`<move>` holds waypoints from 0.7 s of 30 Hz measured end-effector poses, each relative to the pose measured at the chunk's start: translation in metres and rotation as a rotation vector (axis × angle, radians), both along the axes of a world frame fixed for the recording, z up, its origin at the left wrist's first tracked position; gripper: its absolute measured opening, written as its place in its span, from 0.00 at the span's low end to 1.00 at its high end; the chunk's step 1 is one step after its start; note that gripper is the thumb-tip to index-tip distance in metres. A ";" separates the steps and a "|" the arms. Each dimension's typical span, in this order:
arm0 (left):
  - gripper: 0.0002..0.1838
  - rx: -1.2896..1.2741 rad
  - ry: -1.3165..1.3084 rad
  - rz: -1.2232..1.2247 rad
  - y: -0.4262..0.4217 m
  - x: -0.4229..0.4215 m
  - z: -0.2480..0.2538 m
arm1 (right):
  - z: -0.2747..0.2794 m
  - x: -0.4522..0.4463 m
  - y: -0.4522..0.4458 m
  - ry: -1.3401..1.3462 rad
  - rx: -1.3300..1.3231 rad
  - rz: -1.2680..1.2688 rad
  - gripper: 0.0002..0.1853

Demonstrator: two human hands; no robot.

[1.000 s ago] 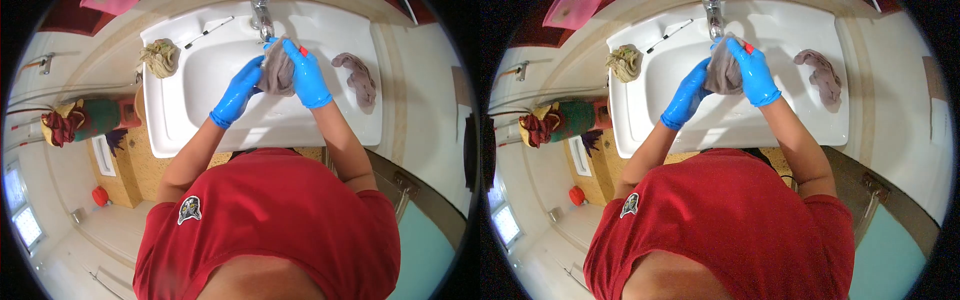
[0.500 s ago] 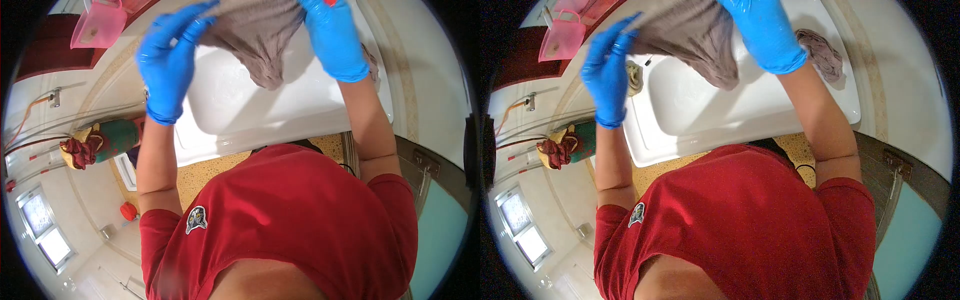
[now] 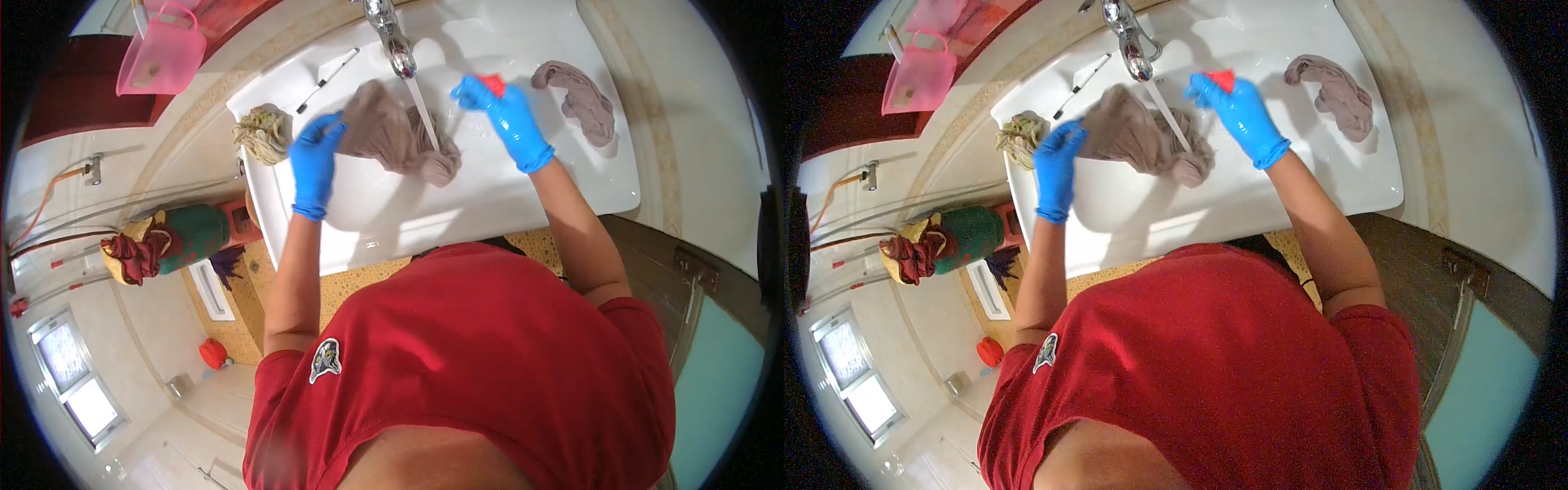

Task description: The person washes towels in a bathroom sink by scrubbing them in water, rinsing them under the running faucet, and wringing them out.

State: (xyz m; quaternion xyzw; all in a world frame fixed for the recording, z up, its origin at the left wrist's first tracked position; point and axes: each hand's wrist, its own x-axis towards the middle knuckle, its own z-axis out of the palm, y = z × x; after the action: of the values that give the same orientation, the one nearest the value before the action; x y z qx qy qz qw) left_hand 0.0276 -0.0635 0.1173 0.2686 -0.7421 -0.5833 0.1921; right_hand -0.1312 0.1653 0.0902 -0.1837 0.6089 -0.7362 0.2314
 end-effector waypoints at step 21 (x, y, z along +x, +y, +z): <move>0.21 -0.506 -0.033 -0.492 0.106 0.062 -0.067 | -0.112 0.092 -0.034 -0.531 0.258 0.396 0.08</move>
State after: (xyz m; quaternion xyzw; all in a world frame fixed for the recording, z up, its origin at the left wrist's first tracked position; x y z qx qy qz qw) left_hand 0.0900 0.0429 0.0500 0.0354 -0.9086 -0.4054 0.0942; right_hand -0.0396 0.1312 -0.0220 -0.0696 0.5680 -0.6159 0.5414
